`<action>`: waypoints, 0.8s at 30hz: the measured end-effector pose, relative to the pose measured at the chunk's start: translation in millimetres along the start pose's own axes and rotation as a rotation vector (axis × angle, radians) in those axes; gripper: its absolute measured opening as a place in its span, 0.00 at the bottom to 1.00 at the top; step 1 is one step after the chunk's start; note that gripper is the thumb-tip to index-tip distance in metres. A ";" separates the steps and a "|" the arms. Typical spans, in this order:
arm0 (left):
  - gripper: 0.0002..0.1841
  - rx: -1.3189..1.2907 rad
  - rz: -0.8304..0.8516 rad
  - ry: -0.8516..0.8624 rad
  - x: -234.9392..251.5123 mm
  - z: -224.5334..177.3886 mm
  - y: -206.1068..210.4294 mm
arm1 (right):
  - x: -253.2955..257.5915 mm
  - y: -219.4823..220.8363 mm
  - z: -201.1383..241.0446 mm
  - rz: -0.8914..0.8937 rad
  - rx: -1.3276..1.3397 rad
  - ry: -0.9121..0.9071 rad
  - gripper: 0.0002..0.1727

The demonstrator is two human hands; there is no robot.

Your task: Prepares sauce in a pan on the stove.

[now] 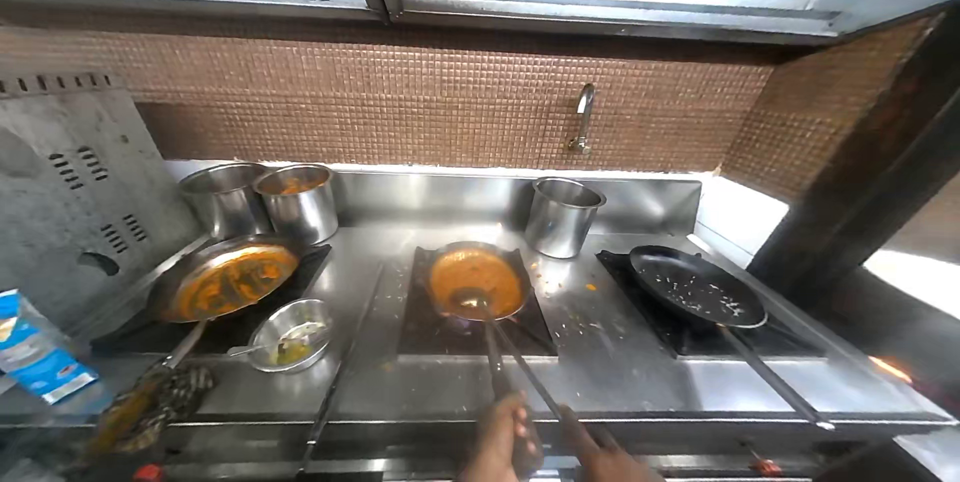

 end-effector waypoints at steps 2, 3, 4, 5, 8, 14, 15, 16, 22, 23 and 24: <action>0.10 -0.011 -0.020 -0.019 -20.7 20.9 9.3 | 28.5 -2.6 -8.4 0.005 0.066 0.023 0.38; 0.09 -0.008 -0.020 -0.025 -26.2 26.6 12.1 | 40.3 -0.7 -18.1 0.004 0.157 0.038 0.39; 0.10 -0.008 -0.020 -0.022 -25.5 24.6 11.8 | 47.1 3.4 -27.9 -0.011 0.323 0.043 0.40; 0.11 -0.009 -0.017 -0.011 -17.3 16.0 7.9 | 46.9 7.3 -35.5 -0.067 0.570 0.031 0.39; 0.10 -0.023 0.039 -0.010 16.2 -7.1 -7.8 | 32.3 12.4 -50.4 -0.235 1.246 0.031 0.36; 0.09 0.014 -0.029 -0.051 -35.4 19.5 0.4 | 86.5 9.1 -40.0 -0.090 0.538 0.012 0.40; 0.08 0.020 -0.020 -0.041 -31.7 14.5 -1.1 | 86.8 10.4 -29.4 -0.036 0.368 -0.006 0.40; 0.09 0.036 -0.008 -0.039 -22.6 5.9 -5.3 | 79.7 12.5 -20.0 0.014 0.204 -0.018 0.40; 0.10 0.043 0.001 -0.067 -14.6 -1.5 -10.3 | 67.7 -6.4 -49.1 0.019 -0.220 0.022 0.44; 0.10 0.049 -0.024 -0.071 -23.3 8.0 -6.4 | 71.4 -6.7 -61.8 0.017 -0.184 0.041 0.42; 0.10 0.046 -0.036 -0.062 -26.3 10.7 -3.6 | 72.2 -6.0 -72.0 0.012 -0.093 0.060 0.40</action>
Point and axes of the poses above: each hand's wrist, its own x-axis towards the middle knuckle, its own y-axis out of the palm, z = x × y, the point moved 10 cm from there along x, towards the middle knuckle, and after that the axes turned 14 degrees about -y, right-handed, at the moved point
